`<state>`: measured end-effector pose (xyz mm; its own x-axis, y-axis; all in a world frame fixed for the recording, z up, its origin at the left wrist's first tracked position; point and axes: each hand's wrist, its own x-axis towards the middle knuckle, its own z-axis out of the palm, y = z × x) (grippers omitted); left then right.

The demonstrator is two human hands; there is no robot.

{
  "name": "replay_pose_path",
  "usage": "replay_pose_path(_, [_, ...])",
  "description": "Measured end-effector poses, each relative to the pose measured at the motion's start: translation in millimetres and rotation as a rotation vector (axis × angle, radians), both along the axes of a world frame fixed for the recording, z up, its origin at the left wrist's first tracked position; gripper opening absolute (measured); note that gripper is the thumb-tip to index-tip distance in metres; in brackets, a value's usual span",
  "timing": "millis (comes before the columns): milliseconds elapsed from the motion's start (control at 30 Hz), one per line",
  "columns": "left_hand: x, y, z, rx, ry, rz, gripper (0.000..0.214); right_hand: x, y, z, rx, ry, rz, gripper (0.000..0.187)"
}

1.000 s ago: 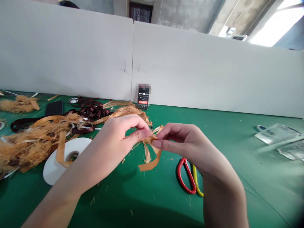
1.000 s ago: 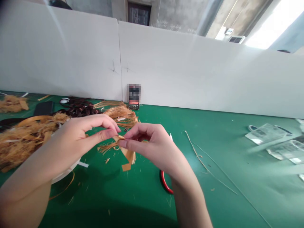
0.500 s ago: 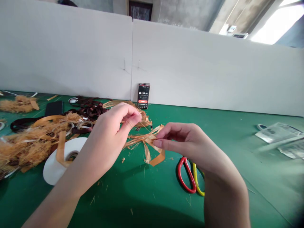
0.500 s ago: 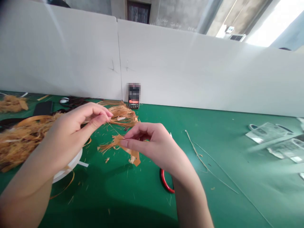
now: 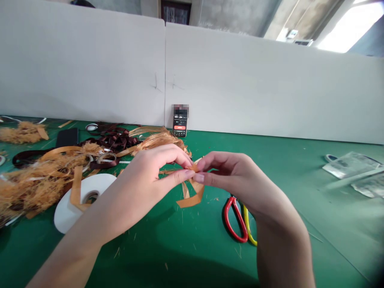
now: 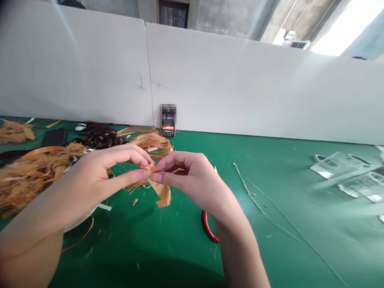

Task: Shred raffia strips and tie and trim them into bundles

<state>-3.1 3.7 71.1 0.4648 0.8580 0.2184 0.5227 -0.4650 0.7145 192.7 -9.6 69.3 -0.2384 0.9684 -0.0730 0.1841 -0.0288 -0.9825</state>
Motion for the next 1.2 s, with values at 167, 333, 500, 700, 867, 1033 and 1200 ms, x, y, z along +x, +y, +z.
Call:
replay_pose_path(167, [1, -2, 2.8, 0.019, 0.014, -0.02, 0.018, 1, 0, 1.2, 0.042, 0.024, 0.052, 0.026])
replay_pose_path(333, [4, -3, 3.1, -0.006, 0.018, -0.036, 0.018, -1, 0, 0.7, 0.041, 0.022, 0.044, 0.023])
replay_pose_path(500, [7, 1, -5.3, -0.188, -0.175, -0.046, 0.015, -3, 0, 0.3, 0.019, 0.114, 0.024, 0.019])
replay_pose_path(700, [10, 2, -11.1, -0.369, -0.351, 0.047, 0.036, -5, -3, 0.8, -0.01, 0.187, -0.017, 0.016])
replay_pose_path(867, [11, 0, -8.3, -0.294, -0.357, 0.105, 0.043, -4, -4, 3.5, 0.023, 0.225, -0.105, 0.017])
replay_pose_path(1033, [11, 2, -10.5, -0.271, -0.355, 0.094, 0.042, -2, -3, 2.0, 0.035, 0.236, -0.123, 0.018])
replay_pose_path(1200, [15, 3, -12.8, -0.29, -0.364, 0.081, 0.04, -5, -2, -3.7, 0.052, 0.266, -0.15, 0.017])
